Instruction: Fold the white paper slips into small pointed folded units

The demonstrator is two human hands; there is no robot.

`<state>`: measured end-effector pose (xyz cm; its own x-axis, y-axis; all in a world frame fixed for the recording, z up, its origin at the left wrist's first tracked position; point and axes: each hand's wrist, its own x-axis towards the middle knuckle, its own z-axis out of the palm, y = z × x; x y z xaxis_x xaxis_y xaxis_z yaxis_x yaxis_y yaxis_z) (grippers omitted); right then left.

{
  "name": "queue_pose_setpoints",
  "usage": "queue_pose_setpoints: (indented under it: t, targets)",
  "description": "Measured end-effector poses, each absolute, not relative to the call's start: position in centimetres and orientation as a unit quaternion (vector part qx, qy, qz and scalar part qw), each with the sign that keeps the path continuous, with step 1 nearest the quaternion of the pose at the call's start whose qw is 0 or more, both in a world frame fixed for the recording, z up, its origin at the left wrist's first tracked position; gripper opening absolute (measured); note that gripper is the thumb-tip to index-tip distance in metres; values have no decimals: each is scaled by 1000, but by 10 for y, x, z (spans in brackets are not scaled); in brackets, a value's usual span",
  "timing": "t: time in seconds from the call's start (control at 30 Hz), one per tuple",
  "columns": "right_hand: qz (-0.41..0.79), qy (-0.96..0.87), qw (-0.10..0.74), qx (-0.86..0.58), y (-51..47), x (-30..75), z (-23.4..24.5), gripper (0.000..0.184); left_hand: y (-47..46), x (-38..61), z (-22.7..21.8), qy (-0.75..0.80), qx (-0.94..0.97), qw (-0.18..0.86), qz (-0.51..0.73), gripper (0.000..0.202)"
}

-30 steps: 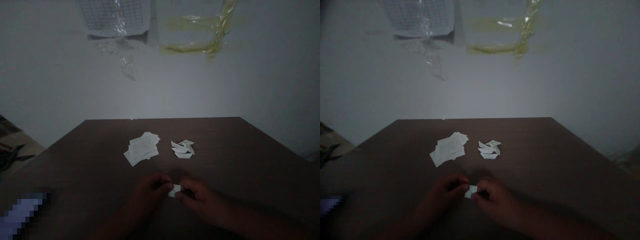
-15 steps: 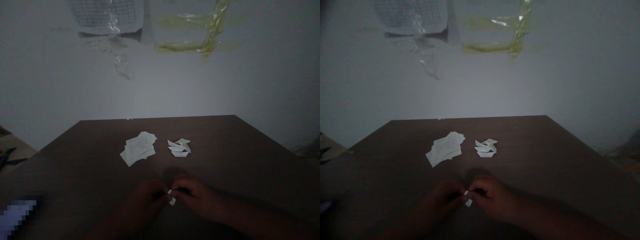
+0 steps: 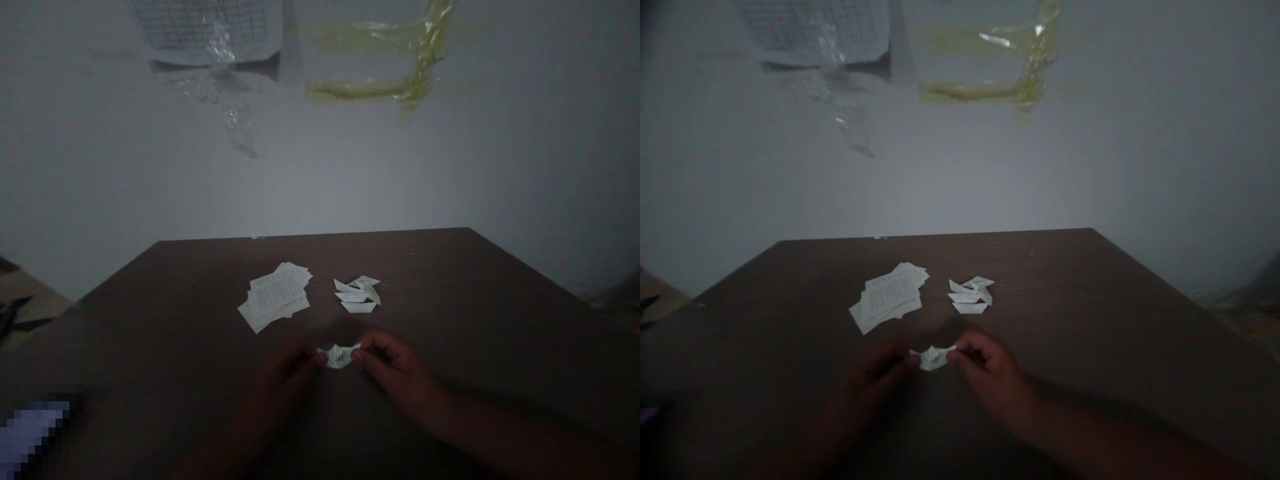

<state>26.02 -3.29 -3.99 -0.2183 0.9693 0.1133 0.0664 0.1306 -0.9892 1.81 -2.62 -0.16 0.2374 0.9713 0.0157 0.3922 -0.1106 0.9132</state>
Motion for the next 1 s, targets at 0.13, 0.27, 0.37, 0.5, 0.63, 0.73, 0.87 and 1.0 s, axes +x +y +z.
queue_pose_setpoints:
  t: [0.13,0.27,0.37,0.5,0.63,0.73,0.87,1.0]
  targets:
    - [519,-575,475,-418,-26,263,-47,38,-19,10,-13,529,593,454,404,45]
    - [527,-592,482,-374,-28,262,-51,31,-22,8,-3,530,639,407,382,37]
    - [478,-650,463,-368,-36,263,-49,36,-28,8,8,476,732,354,336,23]
    - [336,-782,427,-304,-38,269,-44,22,-31,5,10,381,807,321,316,15]
    - [292,-829,391,-274,-34,270,-41,18,-30,3,5,354,826,319,301,16]
    - [263,-848,372,-272,-35,269,-36,17,-32,5,6,364,828,322,281,17]
    - [213,-874,352,-258,-39,269,-31,21,-36,7,13,370,835,319,252,27]
    - [188,-886,326,-272,-41,270,-31,22,-36,5,13,346,871,286,200,28]
